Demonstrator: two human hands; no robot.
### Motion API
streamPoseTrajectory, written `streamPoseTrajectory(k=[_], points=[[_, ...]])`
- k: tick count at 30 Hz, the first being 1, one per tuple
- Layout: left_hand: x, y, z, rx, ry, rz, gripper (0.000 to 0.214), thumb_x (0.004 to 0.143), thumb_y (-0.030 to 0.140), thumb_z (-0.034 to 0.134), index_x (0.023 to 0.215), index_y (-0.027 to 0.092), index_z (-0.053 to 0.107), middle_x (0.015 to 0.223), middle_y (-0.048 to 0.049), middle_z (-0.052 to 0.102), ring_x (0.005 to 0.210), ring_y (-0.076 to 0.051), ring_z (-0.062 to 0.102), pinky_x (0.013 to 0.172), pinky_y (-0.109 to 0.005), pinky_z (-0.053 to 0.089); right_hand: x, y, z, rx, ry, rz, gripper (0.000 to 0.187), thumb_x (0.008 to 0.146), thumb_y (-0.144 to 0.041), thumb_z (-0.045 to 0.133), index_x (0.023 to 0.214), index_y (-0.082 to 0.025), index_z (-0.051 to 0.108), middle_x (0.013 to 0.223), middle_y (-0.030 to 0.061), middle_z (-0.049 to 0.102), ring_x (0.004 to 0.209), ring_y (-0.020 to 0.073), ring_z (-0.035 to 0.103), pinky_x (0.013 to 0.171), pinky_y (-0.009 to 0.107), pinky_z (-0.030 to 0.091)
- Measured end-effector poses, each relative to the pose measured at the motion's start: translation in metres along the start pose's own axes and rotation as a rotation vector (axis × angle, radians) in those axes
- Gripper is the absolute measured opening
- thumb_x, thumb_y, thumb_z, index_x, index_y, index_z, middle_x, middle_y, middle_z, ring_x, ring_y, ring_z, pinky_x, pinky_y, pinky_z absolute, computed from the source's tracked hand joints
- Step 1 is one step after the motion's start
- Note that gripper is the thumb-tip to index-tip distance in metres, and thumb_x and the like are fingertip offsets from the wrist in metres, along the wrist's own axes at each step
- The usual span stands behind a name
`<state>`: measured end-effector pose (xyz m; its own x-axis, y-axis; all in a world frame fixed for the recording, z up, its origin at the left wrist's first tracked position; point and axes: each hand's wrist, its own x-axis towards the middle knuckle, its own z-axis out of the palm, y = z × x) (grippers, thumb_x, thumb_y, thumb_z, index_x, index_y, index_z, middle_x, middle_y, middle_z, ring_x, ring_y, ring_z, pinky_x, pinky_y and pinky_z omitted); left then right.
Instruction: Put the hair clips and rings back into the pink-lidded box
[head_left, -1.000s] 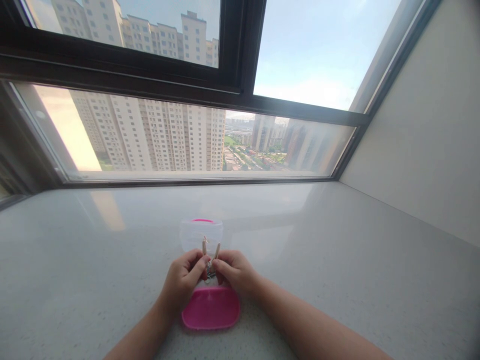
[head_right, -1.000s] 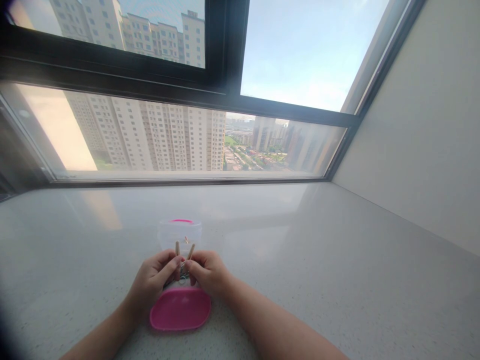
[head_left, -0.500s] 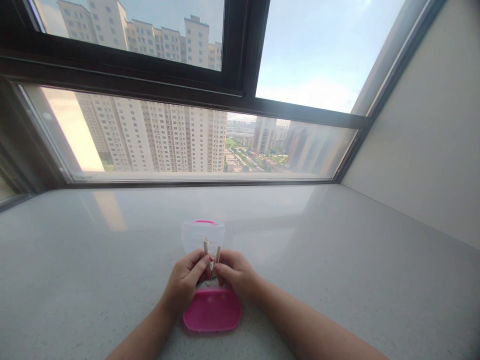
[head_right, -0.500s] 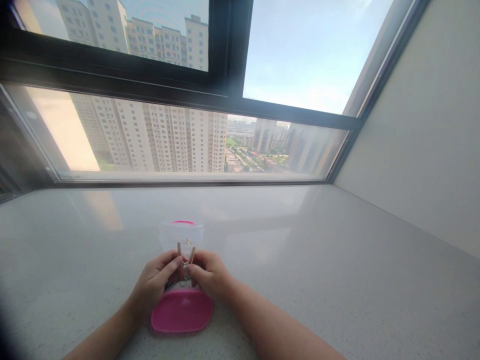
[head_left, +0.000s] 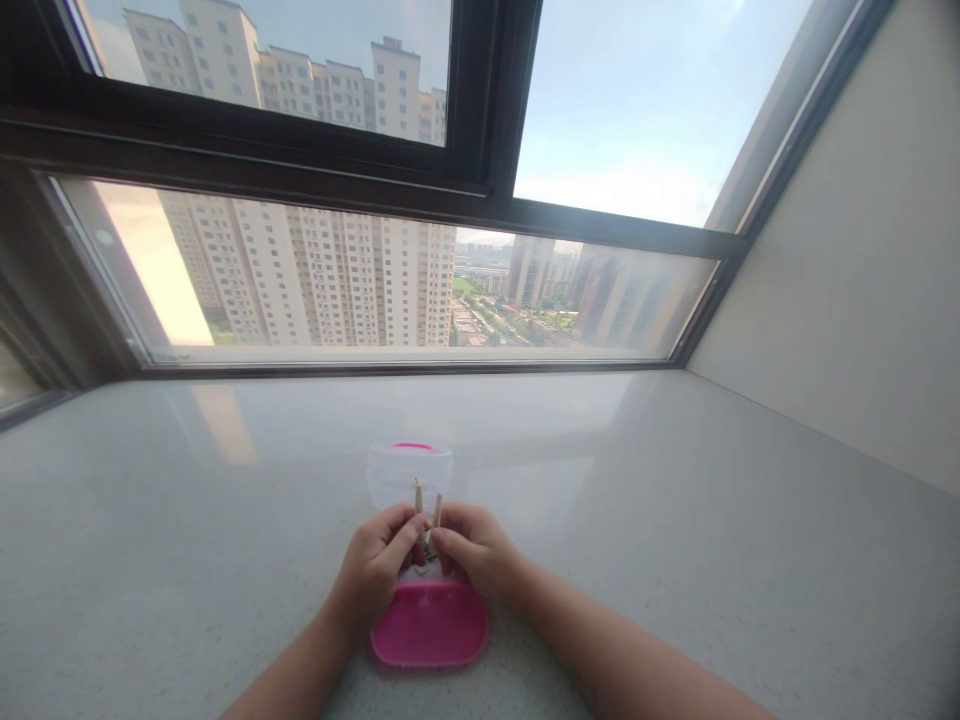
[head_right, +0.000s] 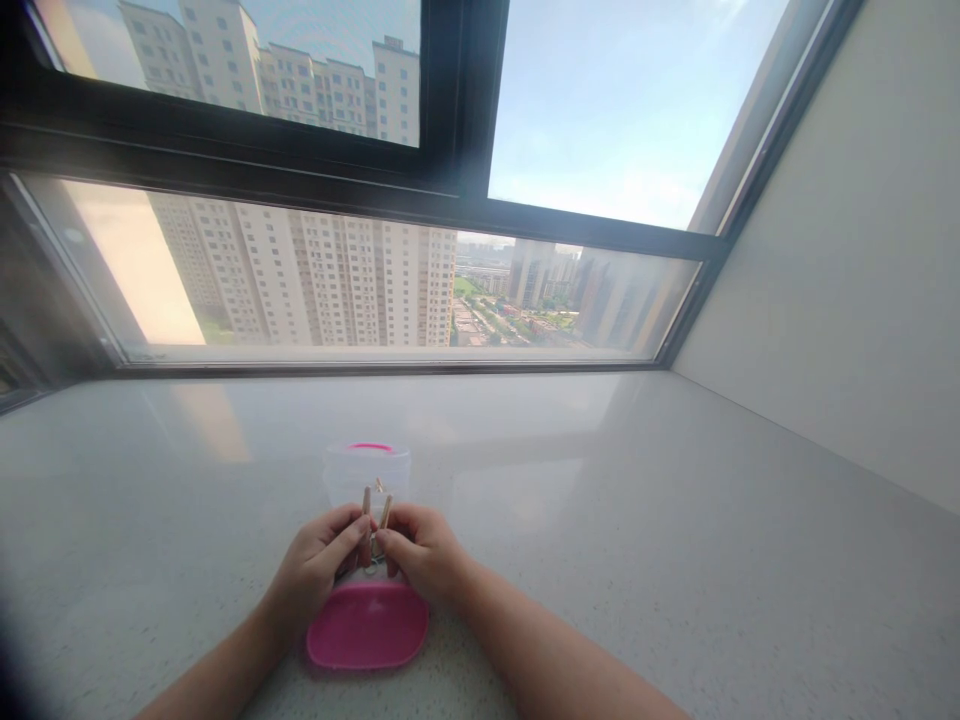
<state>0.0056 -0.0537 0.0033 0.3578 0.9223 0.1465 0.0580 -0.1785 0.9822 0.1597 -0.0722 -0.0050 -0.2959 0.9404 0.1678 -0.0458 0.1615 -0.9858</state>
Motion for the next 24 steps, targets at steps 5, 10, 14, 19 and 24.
streamPoseTrajectory(k=[5,10,14,19,24], points=[[0.001,-0.0078,-0.0016,-0.006,-0.034,-0.018,0.03,0.082,0.04,0.049,0.067,0.015,0.057,0.052,0.0021,0.051,0.046,-0.01,0.038,0.044,-0.019,0.027,0.001,-0.0009,0.0009,-0.008,-0.012,-0.035,0.03,0.08,-0.042,0.055,0.075,-0.012,0.055,0.055,-0.0033,0.047,0.044,0.0056,0.038,0.043,0.018,0.032],[0.0017,-0.0099,-0.0026,0.012,-0.033,0.001,0.029,0.083,0.037,0.048,0.064,0.015,0.055,0.051,0.0021,0.051,0.047,-0.009,0.039,0.045,-0.019,0.028,0.0013,0.0004,0.0,-0.008,-0.009,-0.034,0.031,0.081,-0.043,0.054,0.076,-0.012,0.055,0.056,-0.0029,0.048,0.045,0.0053,0.038,0.043,0.017,0.03],[0.0012,-0.0088,-0.003,0.03,-0.037,0.014,0.028,0.084,0.034,0.048,0.064,0.015,0.054,0.051,0.0019,0.051,0.048,-0.01,0.04,0.047,-0.019,0.03,0.0009,0.0003,-0.0001,0.001,-0.005,-0.029,0.03,0.082,-0.043,0.053,0.078,-0.013,0.054,0.056,-0.0031,0.048,0.044,0.0051,0.037,0.042,0.017,0.03],[0.0007,-0.0079,-0.0034,0.058,-0.052,0.031,0.028,0.085,0.035,0.047,0.066,0.015,0.055,0.052,0.0019,0.051,0.05,-0.01,0.042,0.049,-0.02,0.033,0.0011,-0.0027,0.0015,0.032,0.007,-0.016,0.031,0.081,-0.044,0.053,0.079,-0.013,0.054,0.054,-0.0036,0.047,0.043,0.0055,0.038,0.042,0.017,0.03],[0.0,-0.0069,-0.0037,0.069,-0.062,0.034,0.028,0.085,0.035,0.047,0.068,0.015,0.056,0.053,0.0018,0.052,0.05,-0.01,0.043,0.05,-0.02,0.033,0.0013,-0.0025,0.0026,0.04,0.014,-0.009,0.033,0.08,-0.045,0.054,0.079,-0.012,0.055,0.055,-0.0032,0.047,0.043,0.0058,0.039,0.041,0.018,0.03]])
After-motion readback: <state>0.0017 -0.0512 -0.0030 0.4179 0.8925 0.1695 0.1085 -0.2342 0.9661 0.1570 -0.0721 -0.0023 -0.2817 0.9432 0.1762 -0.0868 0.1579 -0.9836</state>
